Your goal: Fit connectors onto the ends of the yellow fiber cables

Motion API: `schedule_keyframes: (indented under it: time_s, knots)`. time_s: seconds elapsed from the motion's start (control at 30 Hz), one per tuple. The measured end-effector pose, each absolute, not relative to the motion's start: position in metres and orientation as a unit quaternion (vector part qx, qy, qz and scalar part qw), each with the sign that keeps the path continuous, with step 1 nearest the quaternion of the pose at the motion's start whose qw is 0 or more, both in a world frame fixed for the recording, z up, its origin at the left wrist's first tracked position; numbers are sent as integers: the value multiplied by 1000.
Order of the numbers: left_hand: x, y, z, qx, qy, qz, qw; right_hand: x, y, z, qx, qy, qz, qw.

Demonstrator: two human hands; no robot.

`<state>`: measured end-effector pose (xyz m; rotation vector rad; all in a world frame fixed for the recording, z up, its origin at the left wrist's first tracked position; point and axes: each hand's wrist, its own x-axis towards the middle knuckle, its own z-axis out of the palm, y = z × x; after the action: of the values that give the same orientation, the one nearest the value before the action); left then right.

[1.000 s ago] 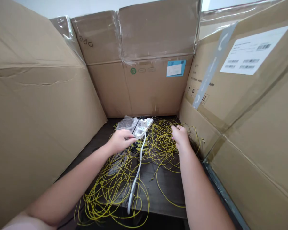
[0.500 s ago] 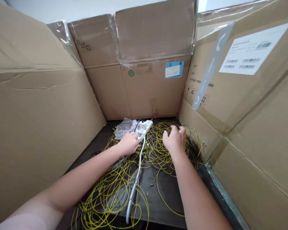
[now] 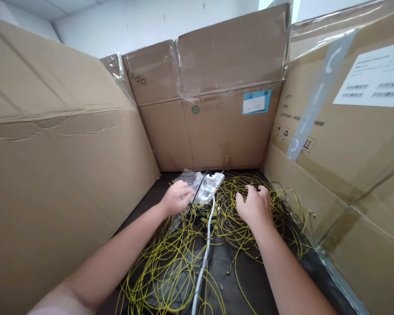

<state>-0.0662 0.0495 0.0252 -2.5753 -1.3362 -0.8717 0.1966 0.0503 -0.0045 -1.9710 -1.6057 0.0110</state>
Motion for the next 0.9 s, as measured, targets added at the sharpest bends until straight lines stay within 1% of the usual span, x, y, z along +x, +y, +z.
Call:
schedule_keyframes:
  time_s: [0.07, 0.1, 0.27, 0.37, 0.5, 0.77, 0.9]
  knots:
    - [-91, 64, 30, -744, -573, -343, 29, 195, 51, -6, -737, -609, 0, 293]
    - [-104, 72, 31, -675, -651, -347, 7, 195, 51, -7, -736, -611, -1, 290]
    - [-152, 113, 14, -593, -761, -252, -68, 189, 50, -8, -734, -622, 4, 274]
    - [-161, 128, -3, -568, -794, -189, -108, 189, 49, -8, -736, -626, 18, 258]
    - [-166, 139, -13, -546, -816, -146, -124, 190, 50, -9, -741, -625, 27, 245]
    - [-171, 144, -19, -527, -825, -123, -161, 187, 49, -10, -736, -631, 34, 243]
    - [-168, 142, -23, -523, -827, -141, -152, 185, 48, -10, -733, -635, 38, 241]
